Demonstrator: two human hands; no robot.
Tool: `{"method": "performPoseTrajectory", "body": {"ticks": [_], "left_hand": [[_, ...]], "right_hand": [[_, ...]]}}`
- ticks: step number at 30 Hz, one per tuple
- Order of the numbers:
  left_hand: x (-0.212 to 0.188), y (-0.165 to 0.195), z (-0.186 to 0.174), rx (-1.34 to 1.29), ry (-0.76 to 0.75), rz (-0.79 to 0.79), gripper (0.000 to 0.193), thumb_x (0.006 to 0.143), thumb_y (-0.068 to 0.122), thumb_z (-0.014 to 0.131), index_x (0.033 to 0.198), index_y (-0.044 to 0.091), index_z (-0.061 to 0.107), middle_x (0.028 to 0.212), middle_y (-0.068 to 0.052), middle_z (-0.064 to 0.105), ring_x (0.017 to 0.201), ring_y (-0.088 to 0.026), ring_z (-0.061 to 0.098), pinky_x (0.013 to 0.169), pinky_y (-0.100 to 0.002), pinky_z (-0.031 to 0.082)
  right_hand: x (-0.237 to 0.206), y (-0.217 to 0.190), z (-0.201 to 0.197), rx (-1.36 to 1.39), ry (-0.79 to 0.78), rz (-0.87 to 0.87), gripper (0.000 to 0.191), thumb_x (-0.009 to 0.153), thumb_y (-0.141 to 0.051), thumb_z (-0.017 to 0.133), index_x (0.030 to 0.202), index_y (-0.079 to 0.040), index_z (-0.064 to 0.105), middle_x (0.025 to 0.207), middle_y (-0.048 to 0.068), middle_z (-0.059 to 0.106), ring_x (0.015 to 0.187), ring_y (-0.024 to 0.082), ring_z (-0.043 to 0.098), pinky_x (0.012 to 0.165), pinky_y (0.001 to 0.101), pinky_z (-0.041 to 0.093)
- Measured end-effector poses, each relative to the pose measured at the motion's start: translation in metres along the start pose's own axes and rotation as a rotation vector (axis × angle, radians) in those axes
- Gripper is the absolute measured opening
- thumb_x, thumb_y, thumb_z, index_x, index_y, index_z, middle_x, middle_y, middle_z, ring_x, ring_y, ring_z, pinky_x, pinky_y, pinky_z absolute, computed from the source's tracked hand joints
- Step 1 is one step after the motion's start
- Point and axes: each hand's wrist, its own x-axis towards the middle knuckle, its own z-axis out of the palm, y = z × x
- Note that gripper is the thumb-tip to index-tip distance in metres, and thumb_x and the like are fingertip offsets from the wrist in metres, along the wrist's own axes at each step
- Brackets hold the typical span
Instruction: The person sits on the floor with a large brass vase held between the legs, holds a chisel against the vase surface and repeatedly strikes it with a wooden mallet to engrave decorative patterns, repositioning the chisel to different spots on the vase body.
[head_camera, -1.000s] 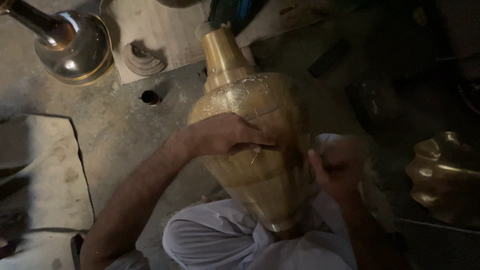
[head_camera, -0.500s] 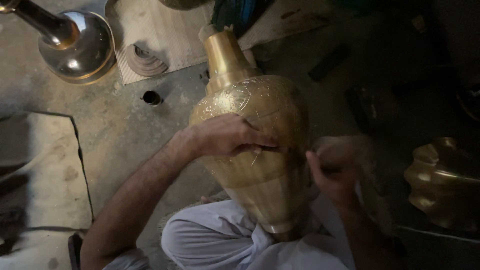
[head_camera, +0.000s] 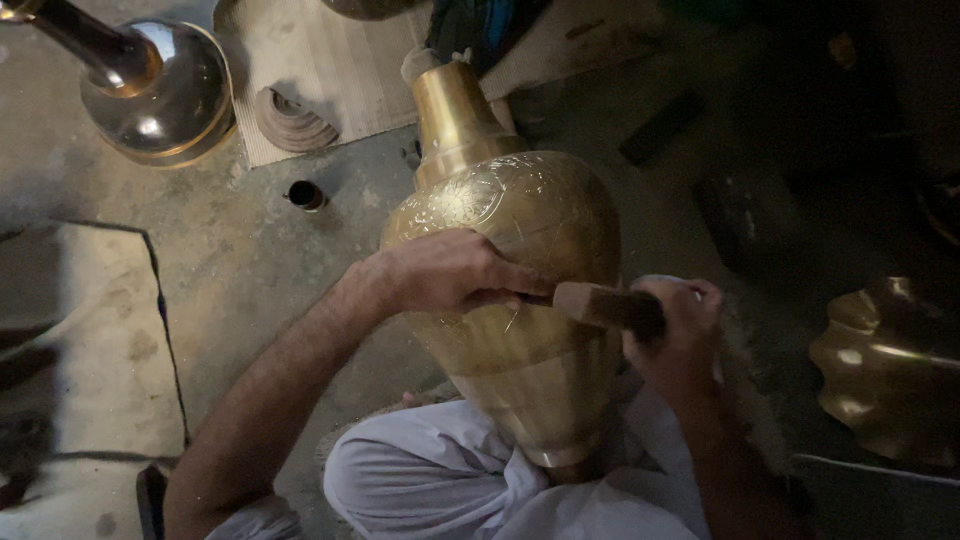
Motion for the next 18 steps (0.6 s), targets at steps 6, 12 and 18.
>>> {"method": "performPoseTrajectory", "body": {"ticks": [6,12,18], "left_hand": [[-0.001,0.003,-0.003,0.002,-0.029,-0.016,0.042,0.097,0.022,0.067,0.138,0.023,0.064,0.104,-0.009,0.079,0.086,-0.029,0.076,0.075,-0.046,0.058],[-0.006,0.004,-0.003,-0.044,0.035,0.018,0.043,0.093,0.021,0.068,0.136,0.021,0.065,0.106,-0.010,0.078,0.086,-0.030,0.076,0.077,-0.047,0.058],[-0.009,0.002,-0.002,-0.008,0.076,0.083,0.040,0.095,0.020,0.068,0.135,0.019,0.066,0.110,-0.010,0.078,0.091,-0.032,0.075,0.078,-0.046,0.058]], "right_hand": [[-0.002,0.007,-0.001,0.097,-0.008,0.106,0.054,0.069,-0.009,0.081,0.119,-0.006,0.062,0.110,0.011,0.068,0.103,0.030,0.066,0.096,0.0538,0.051],[0.026,-0.020,-0.018,0.372,-0.160,0.693,0.023,0.086,-0.020,0.077,0.103,-0.013,0.064,0.094,0.004,0.070,0.083,0.023,0.073,0.076,0.0423,0.063],[0.043,-0.029,-0.022,0.847,0.225,0.487,0.029,0.093,-0.010,0.077,0.115,-0.012,0.058,0.104,0.001,0.067,0.098,0.014,0.067,0.088,0.0360,0.054]]}}
